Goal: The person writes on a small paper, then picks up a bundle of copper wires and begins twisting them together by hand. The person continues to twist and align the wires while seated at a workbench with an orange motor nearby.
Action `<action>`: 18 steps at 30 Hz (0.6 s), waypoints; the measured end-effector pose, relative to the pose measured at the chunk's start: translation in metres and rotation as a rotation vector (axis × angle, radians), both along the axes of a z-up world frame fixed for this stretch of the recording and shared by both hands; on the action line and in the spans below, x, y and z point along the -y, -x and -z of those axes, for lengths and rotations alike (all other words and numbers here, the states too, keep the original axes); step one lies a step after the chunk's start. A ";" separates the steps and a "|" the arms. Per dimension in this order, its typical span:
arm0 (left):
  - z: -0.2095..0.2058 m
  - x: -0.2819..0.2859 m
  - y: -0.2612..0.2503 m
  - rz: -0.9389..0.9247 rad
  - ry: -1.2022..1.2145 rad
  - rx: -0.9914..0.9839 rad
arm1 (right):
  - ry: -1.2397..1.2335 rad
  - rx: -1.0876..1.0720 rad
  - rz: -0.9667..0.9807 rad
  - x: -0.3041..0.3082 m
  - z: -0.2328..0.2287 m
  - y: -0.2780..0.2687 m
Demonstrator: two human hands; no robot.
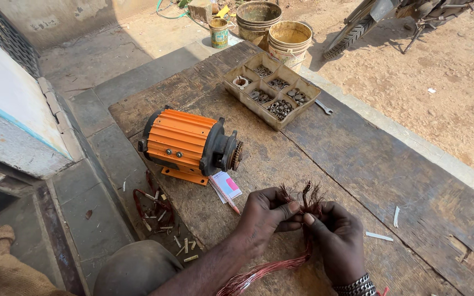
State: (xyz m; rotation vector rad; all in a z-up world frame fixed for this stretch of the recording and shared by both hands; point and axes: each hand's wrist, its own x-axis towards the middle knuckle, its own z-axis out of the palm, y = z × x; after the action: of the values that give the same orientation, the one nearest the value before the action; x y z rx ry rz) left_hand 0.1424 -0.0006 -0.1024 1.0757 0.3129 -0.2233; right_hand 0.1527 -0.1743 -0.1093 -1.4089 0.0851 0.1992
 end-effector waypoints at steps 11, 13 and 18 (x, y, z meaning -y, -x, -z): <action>-0.055 -0.046 -0.003 0.250 -0.175 0.043 | -0.262 -0.072 -0.104 0.017 -0.007 -0.014; -0.080 -0.070 0.004 0.226 -0.472 0.074 | -0.171 -0.037 -0.098 0.021 -0.005 -0.016; -0.126 -0.093 0.042 -0.087 -0.687 0.484 | -0.066 0.030 -0.071 0.021 0.002 -0.015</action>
State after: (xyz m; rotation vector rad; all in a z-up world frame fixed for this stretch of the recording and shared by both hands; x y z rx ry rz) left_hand 0.1003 0.0923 0.0235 1.7430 -0.0132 0.2469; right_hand 0.1673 -0.1949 -0.1110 -1.3493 0.0038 0.2381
